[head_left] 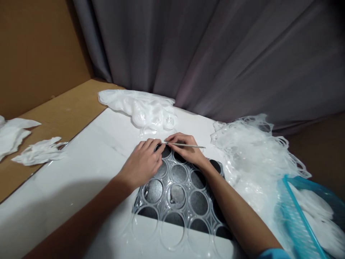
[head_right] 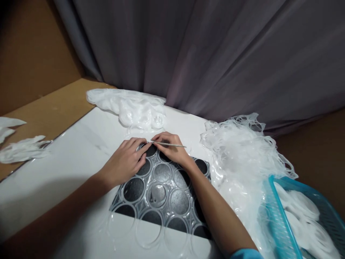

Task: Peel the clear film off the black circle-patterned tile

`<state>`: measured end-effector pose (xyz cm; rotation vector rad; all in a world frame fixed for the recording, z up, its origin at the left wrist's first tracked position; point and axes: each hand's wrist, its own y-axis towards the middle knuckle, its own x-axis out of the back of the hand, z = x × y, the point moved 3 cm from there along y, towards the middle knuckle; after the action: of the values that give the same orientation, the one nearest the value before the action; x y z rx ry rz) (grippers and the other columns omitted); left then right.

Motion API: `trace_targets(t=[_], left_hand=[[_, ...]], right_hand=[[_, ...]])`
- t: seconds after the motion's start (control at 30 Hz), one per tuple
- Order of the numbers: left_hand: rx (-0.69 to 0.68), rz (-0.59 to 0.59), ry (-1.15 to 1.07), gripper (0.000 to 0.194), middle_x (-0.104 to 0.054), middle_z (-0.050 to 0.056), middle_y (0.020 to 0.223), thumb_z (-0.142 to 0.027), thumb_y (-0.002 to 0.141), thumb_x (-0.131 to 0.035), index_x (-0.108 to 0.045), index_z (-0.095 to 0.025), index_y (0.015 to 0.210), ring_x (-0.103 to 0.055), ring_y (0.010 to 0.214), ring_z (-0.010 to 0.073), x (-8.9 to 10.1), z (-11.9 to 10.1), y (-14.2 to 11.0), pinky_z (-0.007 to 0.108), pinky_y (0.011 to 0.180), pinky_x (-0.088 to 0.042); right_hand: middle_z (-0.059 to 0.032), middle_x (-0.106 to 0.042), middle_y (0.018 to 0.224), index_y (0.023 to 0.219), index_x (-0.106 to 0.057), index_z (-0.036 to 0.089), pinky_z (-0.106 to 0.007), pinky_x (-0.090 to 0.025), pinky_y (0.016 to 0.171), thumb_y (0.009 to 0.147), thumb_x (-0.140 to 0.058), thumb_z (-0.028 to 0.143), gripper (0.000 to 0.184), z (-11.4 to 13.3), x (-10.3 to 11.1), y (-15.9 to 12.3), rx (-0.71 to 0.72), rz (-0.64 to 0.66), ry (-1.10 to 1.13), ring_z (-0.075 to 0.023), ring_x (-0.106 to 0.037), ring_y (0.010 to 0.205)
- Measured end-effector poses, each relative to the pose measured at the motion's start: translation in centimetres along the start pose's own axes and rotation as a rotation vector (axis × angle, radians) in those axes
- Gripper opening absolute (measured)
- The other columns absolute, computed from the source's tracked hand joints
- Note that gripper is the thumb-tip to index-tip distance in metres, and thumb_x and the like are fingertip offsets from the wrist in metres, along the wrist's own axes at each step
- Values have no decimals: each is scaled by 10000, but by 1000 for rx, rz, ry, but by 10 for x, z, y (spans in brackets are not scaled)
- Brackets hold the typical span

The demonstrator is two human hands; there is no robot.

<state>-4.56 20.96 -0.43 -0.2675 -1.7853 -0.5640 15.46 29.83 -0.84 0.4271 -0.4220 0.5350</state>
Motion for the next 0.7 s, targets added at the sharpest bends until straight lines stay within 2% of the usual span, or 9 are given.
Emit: trace_targets(t=[0.1, 0.3, 0.43, 0.6, 0.7], left_hand=[[0, 9, 10, 380, -630, 142, 1434, -217, 1109, -451, -607, -197, 1455, -568, 1316, 331, 1, 0, 0, 504, 1076, -479], [13, -14, -17, 379, -648, 136, 1419, -227, 1118, -442, -606, -217, 1460, -568, 1336, 330, 0, 1, 0, 507, 1099, -473], [23, -33, -30, 391, -637, 135, 1449, -238, 1118, -442, -596, -213, 1477, -558, 1355, 330, -4, 3, -1, 510, 1118, -463], [32, -35, -52, 414, -623, 144, 1469, -249, 1120, -428, -596, -194, 1494, -550, 1363, 340, -6, 5, -2, 522, 1119, -461], [41, -53, -85, 440, -621, 144, 1478, -252, 1116, -431, -585, -200, 1525, -547, 1370, 342, -7, 6, -2, 527, 1117, -461]], right_hand=[[-56, -827, 1152, 952, -805, 290, -474, -613, 1029, 1052, -744, 324, 122, 1, -2, -1, 50, 10, -79, -254, -768, 1105], [-73, -819, 1250, 1162, -803, 291, -447, -611, 1009, 1115, -605, 243, 209, 6, -14, -6, 133, 83, -366, -255, -756, 1141], [-81, -823, 1230, 1102, -790, 272, -443, -609, 993, 1120, -586, 226, 210, 7, -17, -7, 160, 63, -454, -263, -751, 1120], [-71, -818, 1203, 1111, -767, 278, -438, -612, 971, 1133, -598, 255, 172, 2, -16, -6, 189, 36, -424, -260, -748, 1092], [-79, -810, 1229, 1102, -769, 275, -437, -609, 975, 1125, -600, 214, 181, 4, -18, -6, 208, 61, -503, -268, -734, 1108]])
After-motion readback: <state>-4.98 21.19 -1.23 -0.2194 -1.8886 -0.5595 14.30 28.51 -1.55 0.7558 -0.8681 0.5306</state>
